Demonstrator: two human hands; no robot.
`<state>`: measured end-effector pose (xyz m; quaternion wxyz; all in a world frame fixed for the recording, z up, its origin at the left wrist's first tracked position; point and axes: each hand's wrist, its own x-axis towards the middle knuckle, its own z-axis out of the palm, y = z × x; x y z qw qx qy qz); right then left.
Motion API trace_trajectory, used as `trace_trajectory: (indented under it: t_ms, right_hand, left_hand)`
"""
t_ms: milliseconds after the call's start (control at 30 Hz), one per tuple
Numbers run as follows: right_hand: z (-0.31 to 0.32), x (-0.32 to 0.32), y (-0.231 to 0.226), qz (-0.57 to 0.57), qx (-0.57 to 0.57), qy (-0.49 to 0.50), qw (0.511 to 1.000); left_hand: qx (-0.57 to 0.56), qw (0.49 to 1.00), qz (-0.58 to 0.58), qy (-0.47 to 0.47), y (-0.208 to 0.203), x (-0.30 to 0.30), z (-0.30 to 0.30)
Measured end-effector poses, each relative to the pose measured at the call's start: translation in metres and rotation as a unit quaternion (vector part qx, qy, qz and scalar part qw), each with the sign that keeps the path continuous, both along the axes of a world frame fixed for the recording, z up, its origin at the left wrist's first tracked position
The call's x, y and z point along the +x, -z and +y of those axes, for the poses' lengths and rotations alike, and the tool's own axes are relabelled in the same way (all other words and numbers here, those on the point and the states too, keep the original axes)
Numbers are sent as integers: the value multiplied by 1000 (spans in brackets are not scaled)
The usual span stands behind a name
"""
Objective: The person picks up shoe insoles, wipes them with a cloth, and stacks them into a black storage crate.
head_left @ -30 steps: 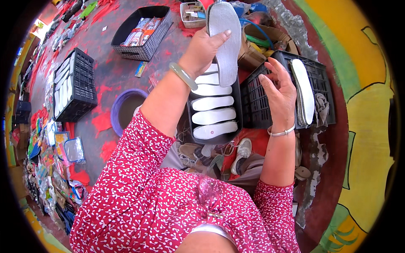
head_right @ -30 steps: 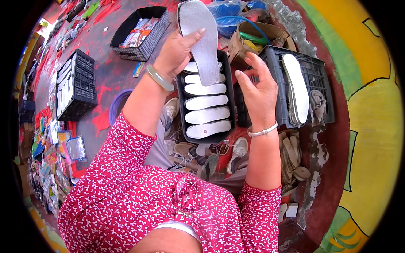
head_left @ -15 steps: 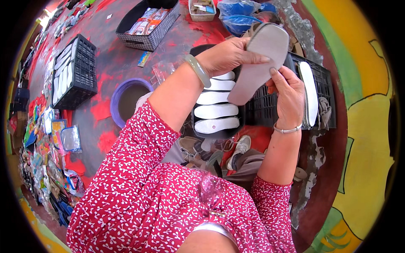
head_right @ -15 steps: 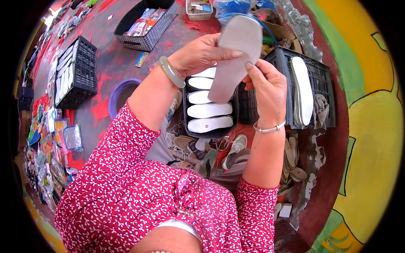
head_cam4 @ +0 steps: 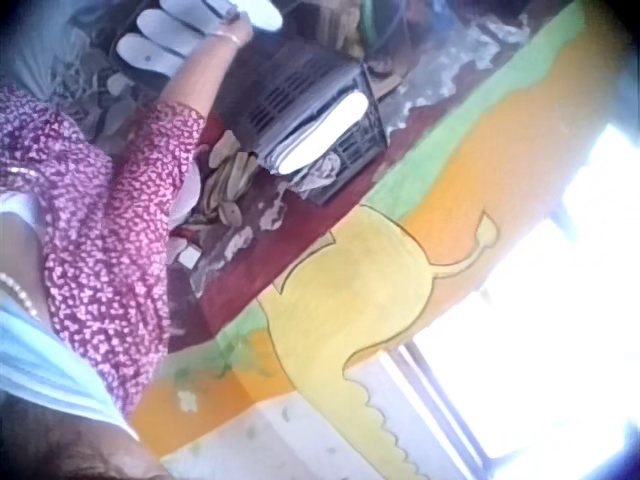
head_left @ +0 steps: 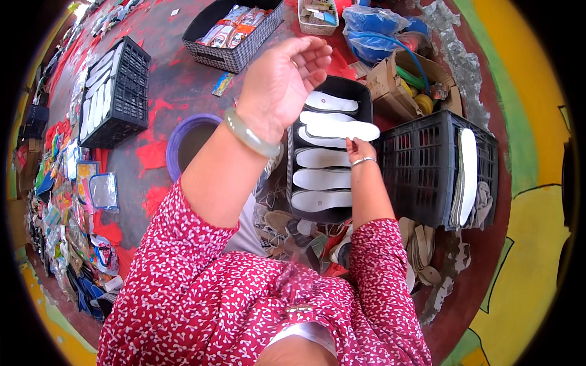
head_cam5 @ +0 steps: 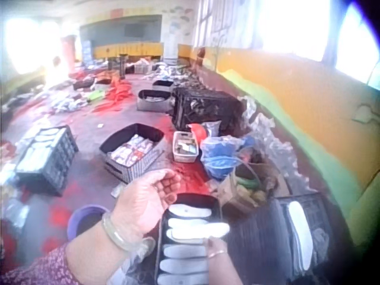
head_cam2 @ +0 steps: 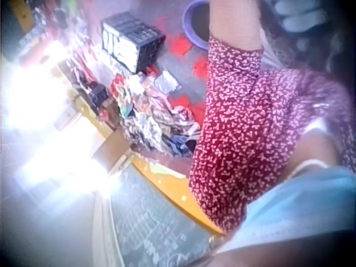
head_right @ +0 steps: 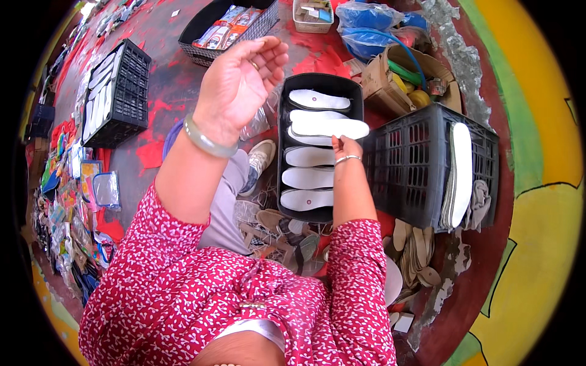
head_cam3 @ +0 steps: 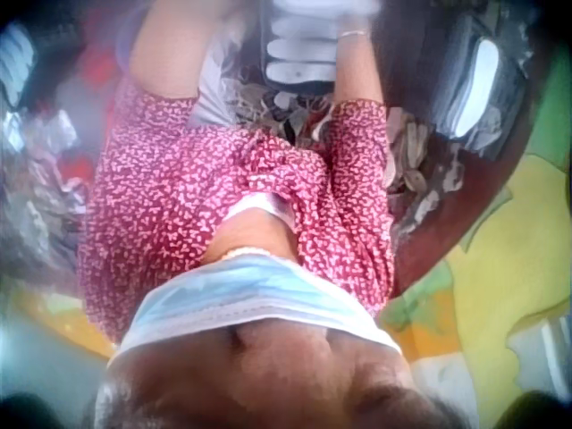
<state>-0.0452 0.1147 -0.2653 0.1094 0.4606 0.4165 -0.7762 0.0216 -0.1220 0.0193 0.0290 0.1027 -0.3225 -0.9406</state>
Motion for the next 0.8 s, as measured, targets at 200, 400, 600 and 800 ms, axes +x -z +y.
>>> trace_trajectory:
  t_ms: [200, 400, 600, 800]
  right_hand:
    - [-28, -23, 77, -41, -24, 23, 999]
    - [-47, -51, 79, -69, 6, 58, 996]
    - [-44, -62, 81, -95, 38, 47, 994]
    - [-47, -70, 74, -115, 89, 28, 989]
  left_hand:
    - [-1, 998, -6, 58, 1, 11, 2]
    - [-28, 998, -22, 48, -4, 14, -7]
    - [-43, 996, -29, 78, -7, 15, -1]
    - [-34, 996, -11, 80, -5, 15, 0]
